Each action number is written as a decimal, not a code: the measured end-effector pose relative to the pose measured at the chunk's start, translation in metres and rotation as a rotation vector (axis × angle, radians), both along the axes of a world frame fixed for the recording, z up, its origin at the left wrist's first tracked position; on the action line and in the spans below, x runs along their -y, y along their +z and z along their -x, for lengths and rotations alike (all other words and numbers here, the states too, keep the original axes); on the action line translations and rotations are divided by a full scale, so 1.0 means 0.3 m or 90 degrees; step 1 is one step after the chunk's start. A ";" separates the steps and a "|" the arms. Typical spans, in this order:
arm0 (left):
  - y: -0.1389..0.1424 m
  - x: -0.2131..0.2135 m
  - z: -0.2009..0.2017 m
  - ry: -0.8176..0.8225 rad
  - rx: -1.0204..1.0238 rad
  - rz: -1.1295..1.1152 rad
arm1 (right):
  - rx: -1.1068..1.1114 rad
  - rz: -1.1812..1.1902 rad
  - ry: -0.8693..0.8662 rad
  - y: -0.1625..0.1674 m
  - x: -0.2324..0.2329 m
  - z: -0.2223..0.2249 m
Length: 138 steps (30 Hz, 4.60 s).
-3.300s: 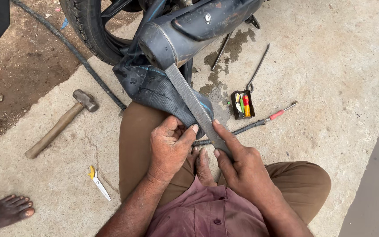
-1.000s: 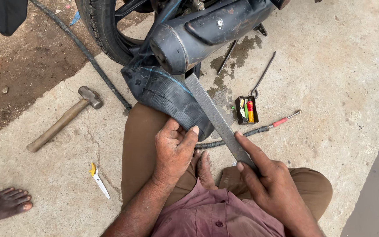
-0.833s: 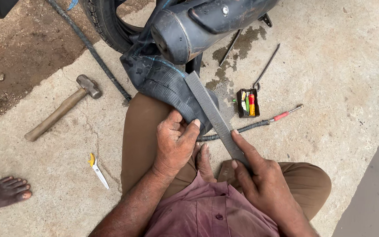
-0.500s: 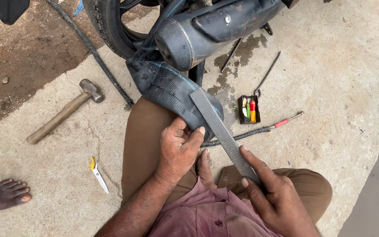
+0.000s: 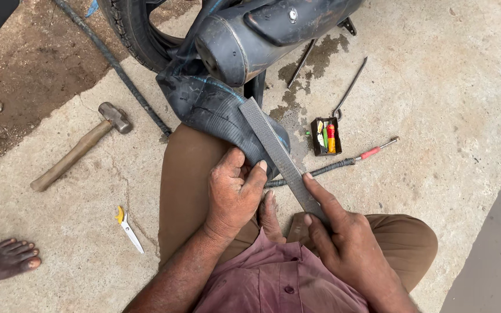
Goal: The person scrapes the surface of a motorcycle tire tube with a metal file, applies glue from a tube, and then presses a circular patch onto the glued area. They use a cylindrical tool to roll over the patch to secure it.
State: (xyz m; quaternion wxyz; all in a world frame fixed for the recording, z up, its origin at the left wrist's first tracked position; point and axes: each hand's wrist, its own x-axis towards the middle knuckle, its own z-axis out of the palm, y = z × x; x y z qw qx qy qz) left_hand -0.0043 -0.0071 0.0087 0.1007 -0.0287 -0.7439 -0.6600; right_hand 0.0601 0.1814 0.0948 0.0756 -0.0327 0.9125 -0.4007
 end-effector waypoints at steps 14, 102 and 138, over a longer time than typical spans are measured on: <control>0.018 -0.005 0.001 -0.005 -0.008 0.039 | -0.010 -0.025 0.006 -0.020 0.011 0.010; -0.009 -0.008 0.019 -0.075 0.086 -0.196 | 0.008 0.048 0.039 -0.025 -0.058 -0.043; -0.031 0.005 0.027 -0.079 0.035 -0.221 | 0.012 0.035 0.014 0.013 -0.051 0.001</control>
